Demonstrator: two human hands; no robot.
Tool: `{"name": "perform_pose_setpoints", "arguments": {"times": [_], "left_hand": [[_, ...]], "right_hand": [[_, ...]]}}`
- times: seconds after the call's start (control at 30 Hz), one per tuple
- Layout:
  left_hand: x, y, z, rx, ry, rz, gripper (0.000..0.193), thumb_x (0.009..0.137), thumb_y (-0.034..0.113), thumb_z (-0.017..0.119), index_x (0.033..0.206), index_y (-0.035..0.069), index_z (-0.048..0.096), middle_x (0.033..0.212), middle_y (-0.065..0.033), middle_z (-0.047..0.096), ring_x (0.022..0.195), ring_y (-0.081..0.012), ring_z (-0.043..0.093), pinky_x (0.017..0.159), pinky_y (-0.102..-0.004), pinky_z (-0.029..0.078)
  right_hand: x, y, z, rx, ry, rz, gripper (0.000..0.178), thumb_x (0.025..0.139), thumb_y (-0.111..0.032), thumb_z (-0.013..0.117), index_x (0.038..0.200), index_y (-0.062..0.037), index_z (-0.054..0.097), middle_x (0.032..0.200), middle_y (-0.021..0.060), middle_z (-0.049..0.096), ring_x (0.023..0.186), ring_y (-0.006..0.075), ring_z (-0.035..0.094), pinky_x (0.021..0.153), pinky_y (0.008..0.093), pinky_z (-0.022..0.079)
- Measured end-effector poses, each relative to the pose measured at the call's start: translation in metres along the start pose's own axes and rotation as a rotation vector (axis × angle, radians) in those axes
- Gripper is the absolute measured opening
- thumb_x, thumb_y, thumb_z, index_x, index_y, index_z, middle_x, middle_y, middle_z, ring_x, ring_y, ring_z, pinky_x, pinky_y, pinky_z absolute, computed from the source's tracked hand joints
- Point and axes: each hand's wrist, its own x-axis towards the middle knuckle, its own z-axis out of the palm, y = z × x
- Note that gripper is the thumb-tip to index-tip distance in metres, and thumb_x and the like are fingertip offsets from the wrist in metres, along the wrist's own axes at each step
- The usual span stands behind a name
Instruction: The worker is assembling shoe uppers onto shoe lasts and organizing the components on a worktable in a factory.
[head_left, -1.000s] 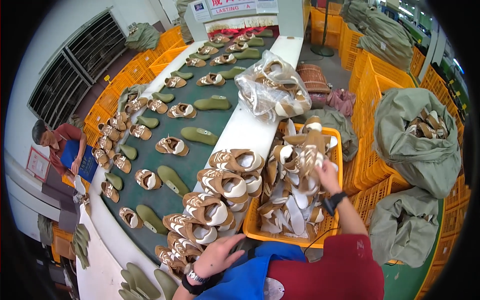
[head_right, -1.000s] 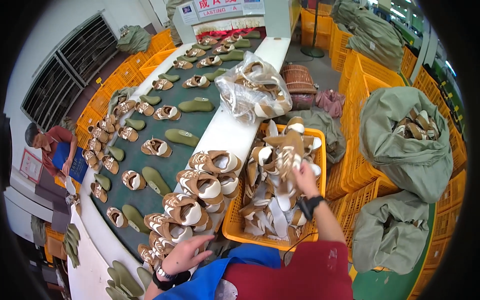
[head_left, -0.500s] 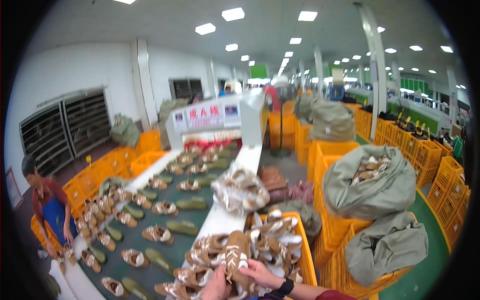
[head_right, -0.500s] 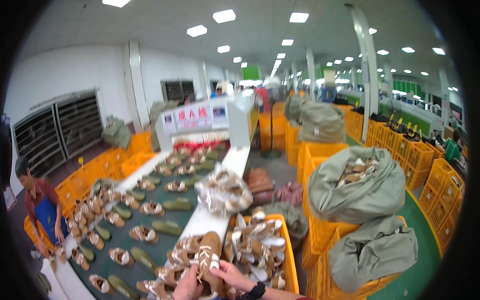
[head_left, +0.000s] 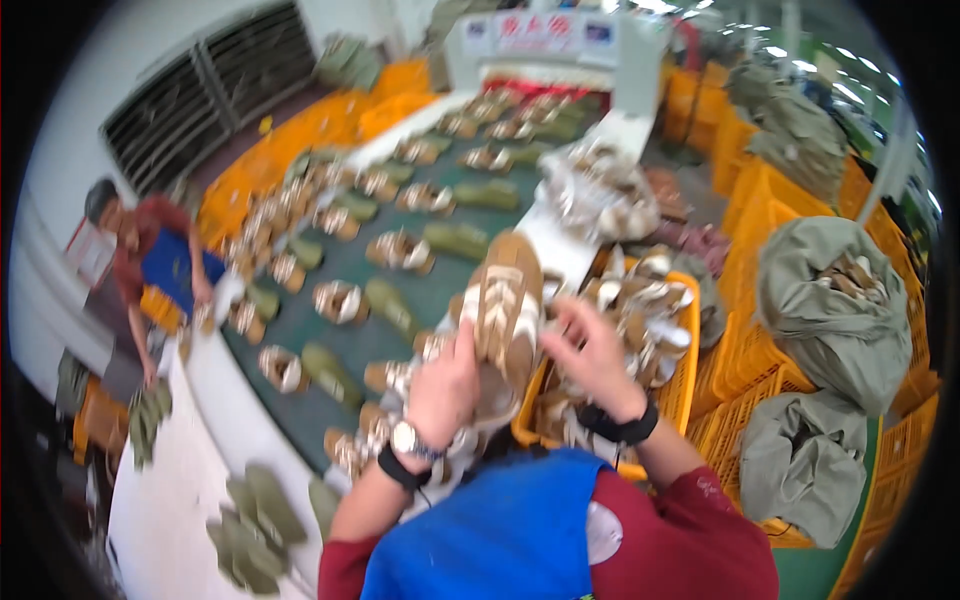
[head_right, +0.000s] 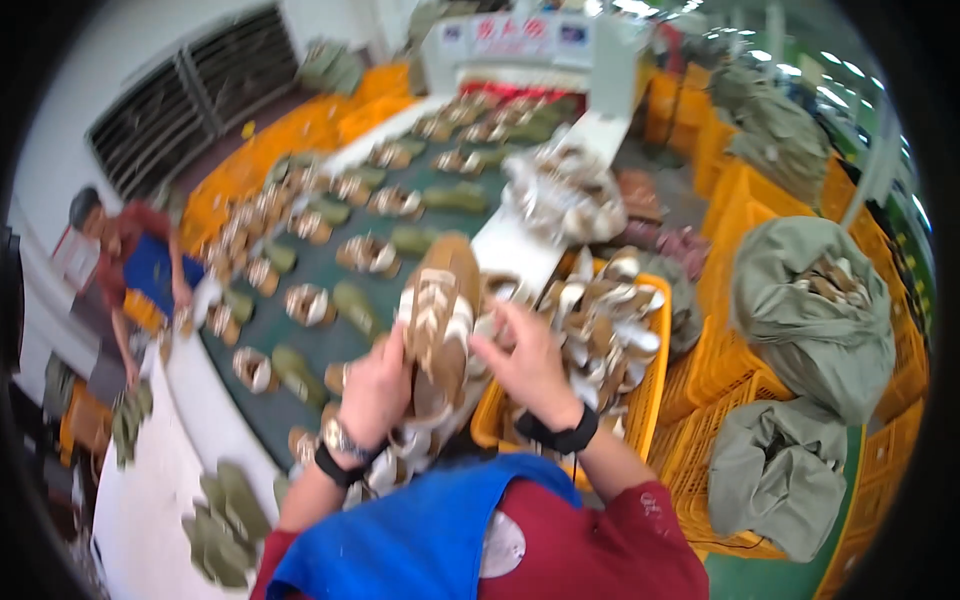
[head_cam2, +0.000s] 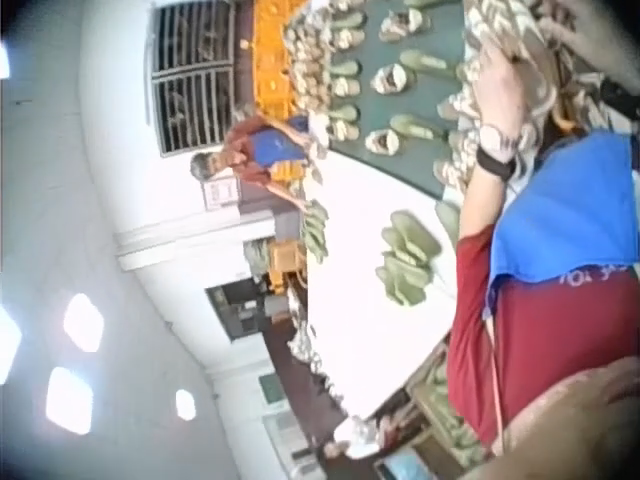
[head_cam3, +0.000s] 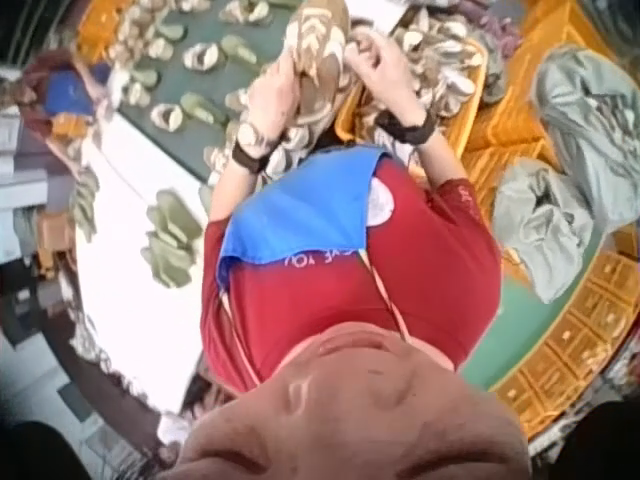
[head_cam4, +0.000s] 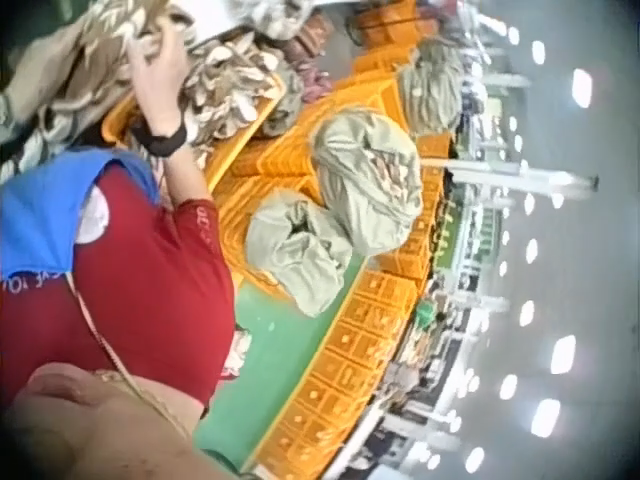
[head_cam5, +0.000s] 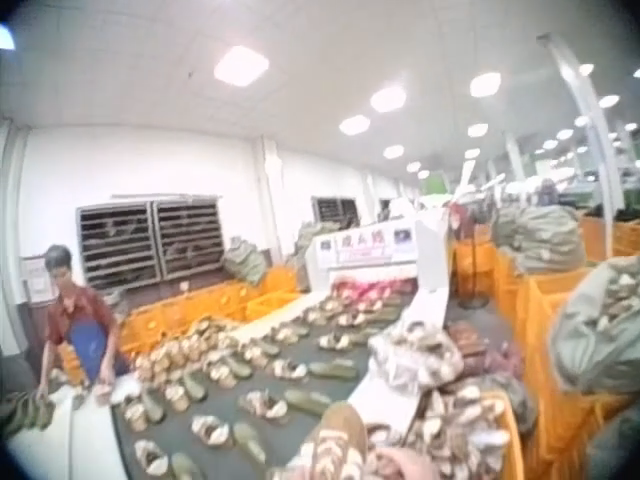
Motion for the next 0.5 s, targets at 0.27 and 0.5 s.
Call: {"name": "perform_pose_setpoints", "arguments": {"times": [0.27,0.5], "left_hand": [[-0.013,-0.006,-0.025,0.048,-0.064,-0.232,0.023,0.084,0.014,0.057,0.102,0.0,0.054,0.066,-0.016,0.061,0.057,-0.0331,0.06,0.048,-0.0395,0.048],[-0.033,0.011,-0.041,-0.175,0.172,-0.262,0.024,0.081,0.006,0.057,0.104,-0.002,0.054,0.071,-0.0192,0.06,0.061,-0.0338,0.06,0.053,-0.0391,0.048]], "right_hand": [[0.018,-0.03,0.054,0.04,-0.251,-0.532,0.031,0.071,-0.007,0.066,0.101,-0.0076,0.059,0.085,0.0102,0.055,0.079,0.0279,0.057,0.069,0.0363,0.048],[0.004,-0.039,0.063,0.177,-0.194,-0.476,0.024,0.071,0.004,0.056,0.093,-0.0046,0.061,0.083,0.0126,0.054,0.068,0.0287,0.058,0.059,0.0352,0.048]]}}
